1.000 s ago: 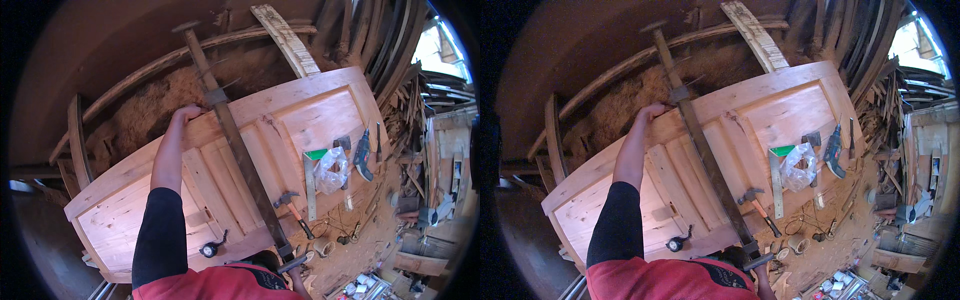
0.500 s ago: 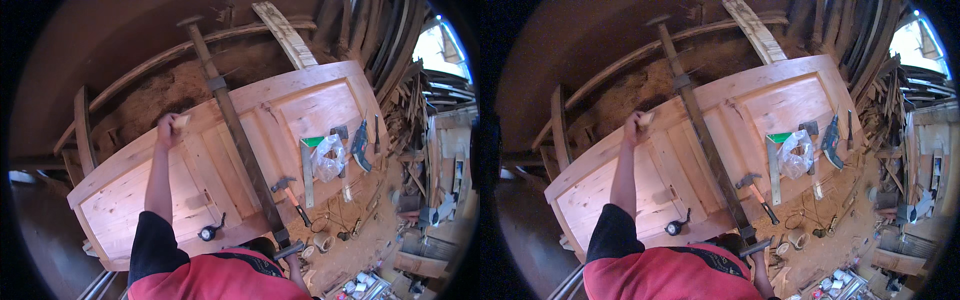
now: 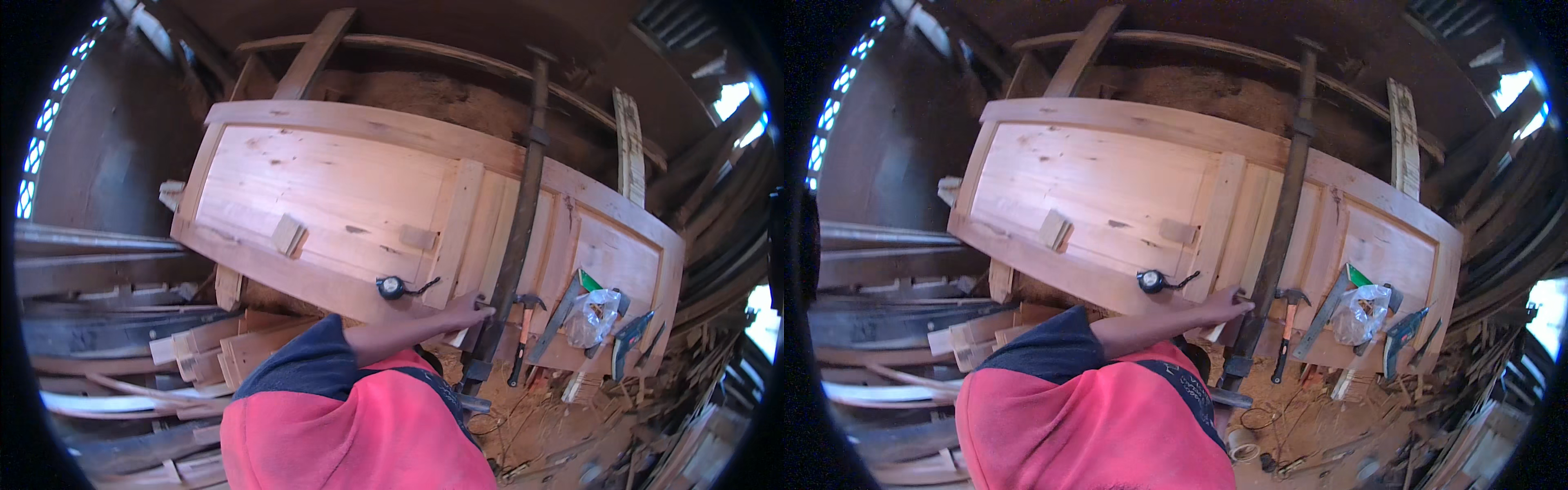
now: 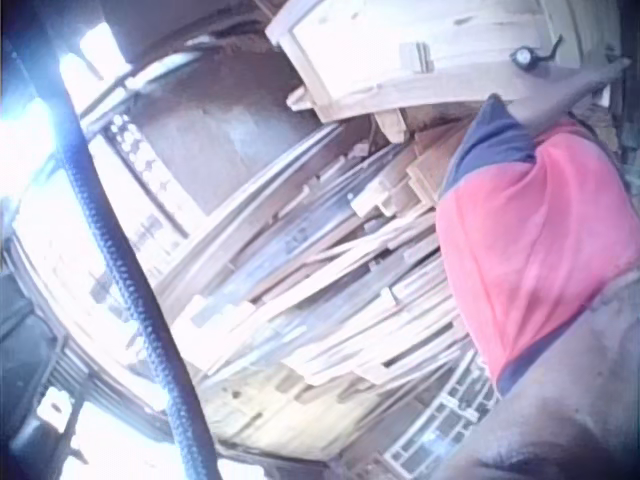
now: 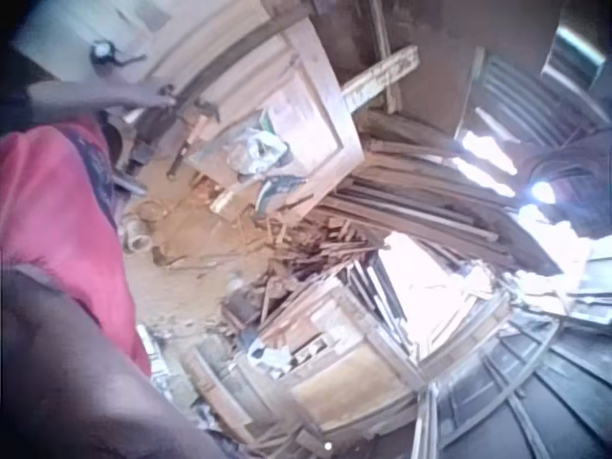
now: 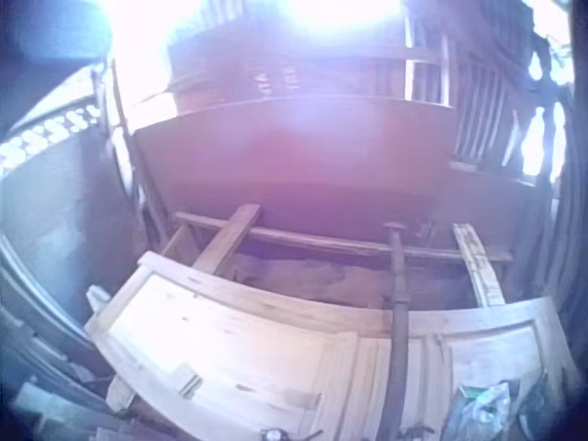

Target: The person applies glue from a small white tube to the surface of a wooden door panel and then uses a long metal bar clamp to secure the wooden pieces together.

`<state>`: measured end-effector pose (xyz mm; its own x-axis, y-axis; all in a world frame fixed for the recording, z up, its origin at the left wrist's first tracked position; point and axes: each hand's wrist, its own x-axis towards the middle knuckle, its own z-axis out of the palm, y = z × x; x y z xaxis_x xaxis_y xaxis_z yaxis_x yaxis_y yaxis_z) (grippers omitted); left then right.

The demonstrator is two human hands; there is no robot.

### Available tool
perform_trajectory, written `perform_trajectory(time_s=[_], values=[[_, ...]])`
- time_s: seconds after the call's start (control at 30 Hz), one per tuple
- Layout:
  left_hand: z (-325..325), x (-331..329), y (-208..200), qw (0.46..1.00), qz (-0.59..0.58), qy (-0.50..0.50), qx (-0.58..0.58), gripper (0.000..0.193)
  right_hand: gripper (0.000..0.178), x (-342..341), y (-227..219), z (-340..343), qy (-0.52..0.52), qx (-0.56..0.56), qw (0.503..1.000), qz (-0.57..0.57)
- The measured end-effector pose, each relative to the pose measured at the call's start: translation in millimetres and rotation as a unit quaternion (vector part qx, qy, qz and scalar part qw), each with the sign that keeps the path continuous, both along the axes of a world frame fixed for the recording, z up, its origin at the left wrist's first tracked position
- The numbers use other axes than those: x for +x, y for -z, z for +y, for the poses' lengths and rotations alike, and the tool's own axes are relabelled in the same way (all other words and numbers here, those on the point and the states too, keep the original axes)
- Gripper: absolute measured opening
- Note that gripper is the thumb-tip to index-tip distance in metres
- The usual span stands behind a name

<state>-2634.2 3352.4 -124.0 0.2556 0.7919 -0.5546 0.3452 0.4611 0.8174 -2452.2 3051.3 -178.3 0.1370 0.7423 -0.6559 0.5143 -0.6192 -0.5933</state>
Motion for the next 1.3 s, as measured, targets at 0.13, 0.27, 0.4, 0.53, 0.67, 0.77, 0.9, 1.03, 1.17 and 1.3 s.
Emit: perform_trajectory(time_s=[0.13, 0.27, 0.4, 0.53, 0.67, 0.77, 0.9, 1.03, 1.17, 1.3], values=[[21, 35, -17, 0.99, -0.125, -0.043, -0.044, 0.055, 0.034, 6, -4, -1, -0.011, 0.008, 0.999, 0.042], [36, 44, -32, 0.976, -0.149, -0.057, -0.148, 0.033, 0.034, 12, -6, 1, 0.012, 0.024, 0.997, 0.072], [29, 57, -18, 0.982, -0.116, -0.074, -0.129, 0.029, 0.034, 12, -9, -5, 0.02, 0.032, 0.994, 0.099], [15, 61, -6, 0.979, -0.141, -0.128, -0.073, 0.02, 0.034, 14, -12, -14, 0.029, 0.029, 0.992, 0.119], [1, 57, -3, 0.968, -0.191, -0.162, -0.031, 0.014, 0.034, 11, -16, -21, 0.034, 0.027, 0.989, 0.139], [-8, 38, -7, 0.961, -0.215, -0.175, -0.01, 0.011, 0.034, 8, -19, -20, 0.03, 0.03, 0.987, 0.157], [-22, -2, -28, 0.95, -0.2, -0.239, 0.02, 0.006, 0.034, 0, -26, -20, 0.02, 0.034, 0.983, 0.18], [-38, -52, -54, 0.928, -0.22, -0.299, 0.026, 0.008, 0.034, -11, -33, -8, -0.029, 0.07, 0.983, 0.17], [-51, -126, -63, 0.91, -0.22, -0.351, 0.011, 0.019, 0.034, -58, -38, 4, -0.145, 0.123, 0.973, 0.13], [-55, -202, -69, 0.885, -0.249, -0.393, 0.023, 0.025, 0.028, -121, -27, 13, 0.073, 0.036, 0.946, 0.313]])
